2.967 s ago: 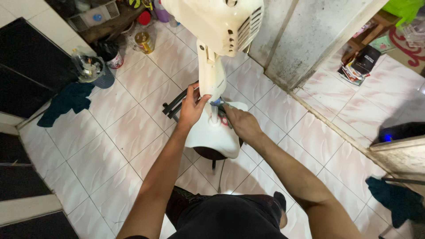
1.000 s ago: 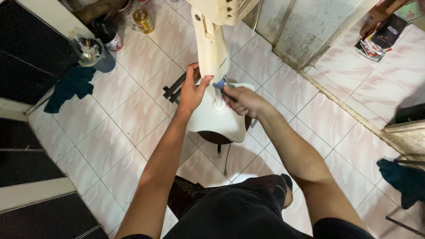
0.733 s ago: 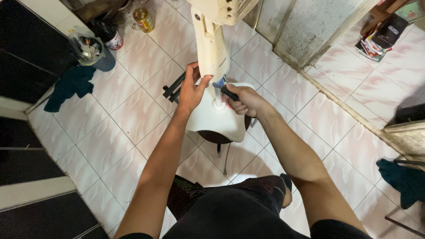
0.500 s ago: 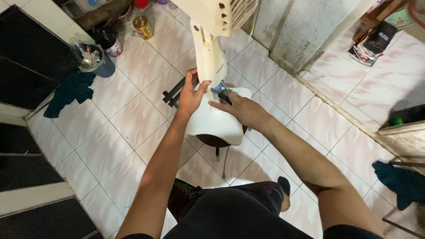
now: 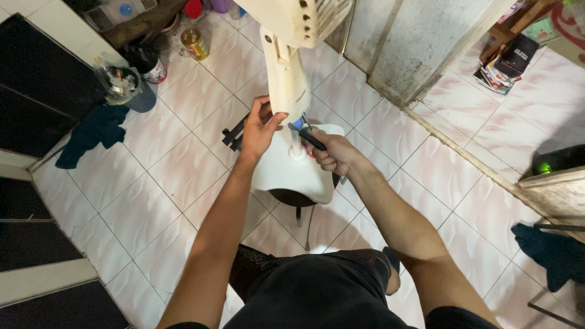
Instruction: The person uses a screwdriver to loosen and tighten screws on the neck of a standing electric fan. They repeatedly adjust the same screw area while holding the fan steady with the other hand.
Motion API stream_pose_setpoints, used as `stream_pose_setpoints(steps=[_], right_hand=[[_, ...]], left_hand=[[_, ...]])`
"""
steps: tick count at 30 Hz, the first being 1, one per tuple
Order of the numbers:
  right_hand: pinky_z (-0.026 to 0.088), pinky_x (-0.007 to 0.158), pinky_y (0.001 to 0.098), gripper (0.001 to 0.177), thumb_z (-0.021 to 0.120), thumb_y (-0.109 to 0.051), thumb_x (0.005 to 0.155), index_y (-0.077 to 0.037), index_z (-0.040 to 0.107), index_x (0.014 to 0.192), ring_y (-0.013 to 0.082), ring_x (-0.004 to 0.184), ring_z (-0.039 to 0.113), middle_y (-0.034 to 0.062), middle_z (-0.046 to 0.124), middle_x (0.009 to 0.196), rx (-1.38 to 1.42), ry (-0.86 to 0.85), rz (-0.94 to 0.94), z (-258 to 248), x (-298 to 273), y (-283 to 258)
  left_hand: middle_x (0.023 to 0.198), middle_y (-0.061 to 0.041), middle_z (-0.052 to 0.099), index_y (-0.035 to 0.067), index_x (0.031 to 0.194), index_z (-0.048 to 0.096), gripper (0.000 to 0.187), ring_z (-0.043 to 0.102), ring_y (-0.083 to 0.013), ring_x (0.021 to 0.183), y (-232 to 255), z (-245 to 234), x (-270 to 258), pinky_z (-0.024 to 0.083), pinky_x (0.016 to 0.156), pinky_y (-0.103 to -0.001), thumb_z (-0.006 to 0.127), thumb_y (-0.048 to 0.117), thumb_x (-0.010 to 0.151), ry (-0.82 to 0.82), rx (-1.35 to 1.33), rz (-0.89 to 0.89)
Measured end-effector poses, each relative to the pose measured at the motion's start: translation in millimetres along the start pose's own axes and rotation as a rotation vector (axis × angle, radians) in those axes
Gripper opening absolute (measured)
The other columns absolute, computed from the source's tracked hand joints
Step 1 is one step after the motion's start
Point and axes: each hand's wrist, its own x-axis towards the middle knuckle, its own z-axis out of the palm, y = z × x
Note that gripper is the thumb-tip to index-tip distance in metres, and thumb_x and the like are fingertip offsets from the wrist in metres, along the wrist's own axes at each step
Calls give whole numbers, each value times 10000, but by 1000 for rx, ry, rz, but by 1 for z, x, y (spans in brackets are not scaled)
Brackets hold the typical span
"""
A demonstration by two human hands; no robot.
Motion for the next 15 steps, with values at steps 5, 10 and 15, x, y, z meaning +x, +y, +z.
stream_pose_setpoints(steps=[5, 10, 15], right_hand=[[436, 623, 275, 349, 414, -365, 1200, -54, 526, 1310, 178, 760, 537, 85, 571, 912, -589, 200, -602, 29, -24, -12], [529, 692, 413, 552, 499, -136, 979, -215, 487, 1525, 281, 729, 607, 169, 600, 984, -1946, 153, -616, 36, -56, -14], [542, 664, 414, 632, 524, -114, 909, -22, 447, 1530, 302, 784, 663, 163, 644, 1011, -1940, 414, -823, 26, -39, 0]], left_hand=[[1222, -105, 734, 74, 1352, 491, 439, 712, -163, 1088, -10, -6, 1, 615, 854, -314, 720, 107, 980, -34, -35, -53], [1293, -92, 699, 86, 1391, 454, 454, 672, -161, 1129, -35, -25, 16, 605, 890, -326, 669, 46, 994, -196, -177, -28], [1317, -88, 685, 88, 1361, 471, 414, 632, -172, 1187, -36, -33, 25, 566, 966, -345, 667, 73, 997, -253, -129, -55]])
